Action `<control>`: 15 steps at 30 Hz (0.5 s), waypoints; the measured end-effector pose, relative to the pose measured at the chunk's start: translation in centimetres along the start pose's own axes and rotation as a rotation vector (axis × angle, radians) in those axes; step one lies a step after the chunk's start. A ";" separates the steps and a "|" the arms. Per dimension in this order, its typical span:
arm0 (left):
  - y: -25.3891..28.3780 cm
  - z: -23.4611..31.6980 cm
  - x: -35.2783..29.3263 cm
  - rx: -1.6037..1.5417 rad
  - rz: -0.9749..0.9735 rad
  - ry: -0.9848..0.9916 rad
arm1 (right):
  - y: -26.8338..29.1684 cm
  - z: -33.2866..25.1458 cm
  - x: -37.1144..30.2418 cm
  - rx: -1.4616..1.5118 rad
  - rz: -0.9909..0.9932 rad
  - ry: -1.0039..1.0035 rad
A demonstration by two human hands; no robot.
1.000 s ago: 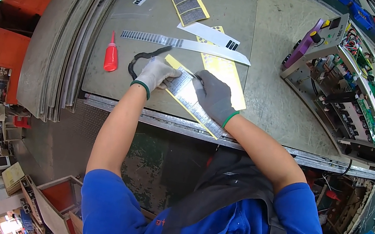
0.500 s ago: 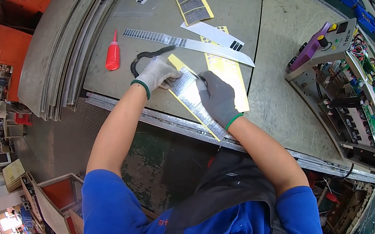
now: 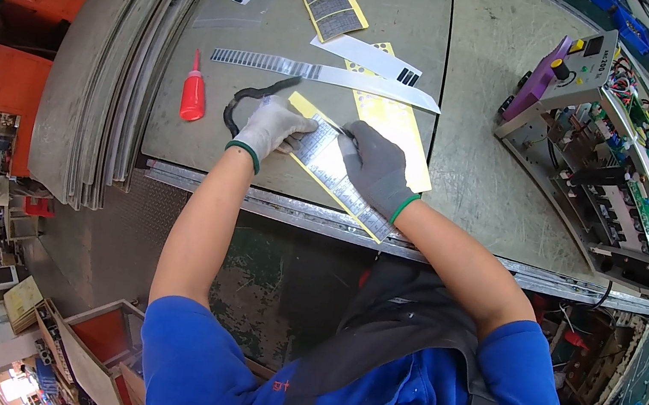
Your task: Assembling and labeling internal components of an electronic chassis, including applying sealant and attaching identification labels.
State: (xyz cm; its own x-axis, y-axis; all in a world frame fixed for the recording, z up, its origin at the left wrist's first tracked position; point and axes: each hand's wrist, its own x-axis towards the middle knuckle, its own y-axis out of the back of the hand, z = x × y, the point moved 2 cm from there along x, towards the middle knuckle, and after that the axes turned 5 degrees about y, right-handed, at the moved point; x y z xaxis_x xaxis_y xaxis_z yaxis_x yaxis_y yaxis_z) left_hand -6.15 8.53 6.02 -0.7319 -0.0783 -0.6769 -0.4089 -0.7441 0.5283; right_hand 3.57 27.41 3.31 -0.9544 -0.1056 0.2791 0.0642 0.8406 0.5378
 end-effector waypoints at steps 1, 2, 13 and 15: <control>0.1 -0.3 0.3 -0.029 -0.028 -0.014 | 0.1 -0.1 0.0 0.001 0.002 0.005; 0.2 -0.5 0.5 -0.058 -0.056 -0.028 | 0.1 -0.2 0.0 0.008 0.005 0.011; 0.4 -0.7 0.9 -0.055 -0.028 -0.016 | -0.1 -0.2 0.0 0.012 0.007 0.002; 0.3 -0.5 0.7 -0.056 -0.018 0.006 | 0.0 -0.3 0.0 0.017 0.010 0.007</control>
State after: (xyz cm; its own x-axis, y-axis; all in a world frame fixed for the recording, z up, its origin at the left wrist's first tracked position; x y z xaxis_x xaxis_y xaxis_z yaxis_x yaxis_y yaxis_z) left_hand -6.45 7.92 5.42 -0.7212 -0.0690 -0.6893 -0.3906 -0.7813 0.4868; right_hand 3.65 27.23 3.56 -0.9518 -0.1007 0.2899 0.0688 0.8506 0.5214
